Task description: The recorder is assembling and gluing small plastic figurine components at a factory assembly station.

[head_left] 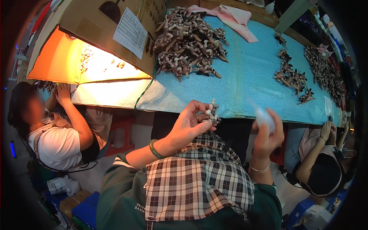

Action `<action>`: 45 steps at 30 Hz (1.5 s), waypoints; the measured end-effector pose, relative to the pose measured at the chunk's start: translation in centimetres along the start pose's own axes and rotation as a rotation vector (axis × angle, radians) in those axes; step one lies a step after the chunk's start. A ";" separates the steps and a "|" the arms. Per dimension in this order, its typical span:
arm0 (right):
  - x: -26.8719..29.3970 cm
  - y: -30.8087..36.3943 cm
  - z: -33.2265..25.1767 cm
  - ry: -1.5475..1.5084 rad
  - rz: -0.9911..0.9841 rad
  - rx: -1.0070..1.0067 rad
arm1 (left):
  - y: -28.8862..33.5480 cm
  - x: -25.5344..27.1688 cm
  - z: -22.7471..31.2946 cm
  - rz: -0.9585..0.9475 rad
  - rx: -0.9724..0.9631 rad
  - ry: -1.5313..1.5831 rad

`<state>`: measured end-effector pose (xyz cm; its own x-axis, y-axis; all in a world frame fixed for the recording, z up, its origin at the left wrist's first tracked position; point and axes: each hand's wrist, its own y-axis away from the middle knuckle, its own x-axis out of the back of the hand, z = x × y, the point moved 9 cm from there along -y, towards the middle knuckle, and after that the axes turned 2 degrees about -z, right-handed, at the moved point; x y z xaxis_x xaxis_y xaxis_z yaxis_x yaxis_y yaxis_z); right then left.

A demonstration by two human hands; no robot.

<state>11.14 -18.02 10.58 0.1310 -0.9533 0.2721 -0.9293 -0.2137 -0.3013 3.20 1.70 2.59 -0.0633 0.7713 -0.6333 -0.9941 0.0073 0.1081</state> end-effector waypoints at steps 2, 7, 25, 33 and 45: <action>-0.8 -2.9 3.5 -0.504 0.000 -0.145 | -0.2 -0.1 0.3 -0.008 0.000 -0.028; -2.9 -7.9 9.9 -0.780 -0.024 -0.427 | 0.1 1.2 -0.3 0.045 0.073 -0.049; -6.4 -0.5 5.9 -0.321 -0.333 -0.360 | -0.8 -0.5 0.6 -0.027 -0.063 -0.510; -11.0 3.8 5.3 -0.899 -0.518 -0.532 | 0.5 -2.1 1.5 -0.049 -0.247 -0.632; -10.8 5.4 3.3 -1.065 -0.493 -0.488 | 3.0 -4.6 2.0 -0.327 -0.501 -0.700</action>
<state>5.81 -9.60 3.00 0.4988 -0.5429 -0.6756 -0.7032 -0.7092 0.0507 0.66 -0.60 7.36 0.1335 0.9897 0.0524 -0.8854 0.1428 -0.4423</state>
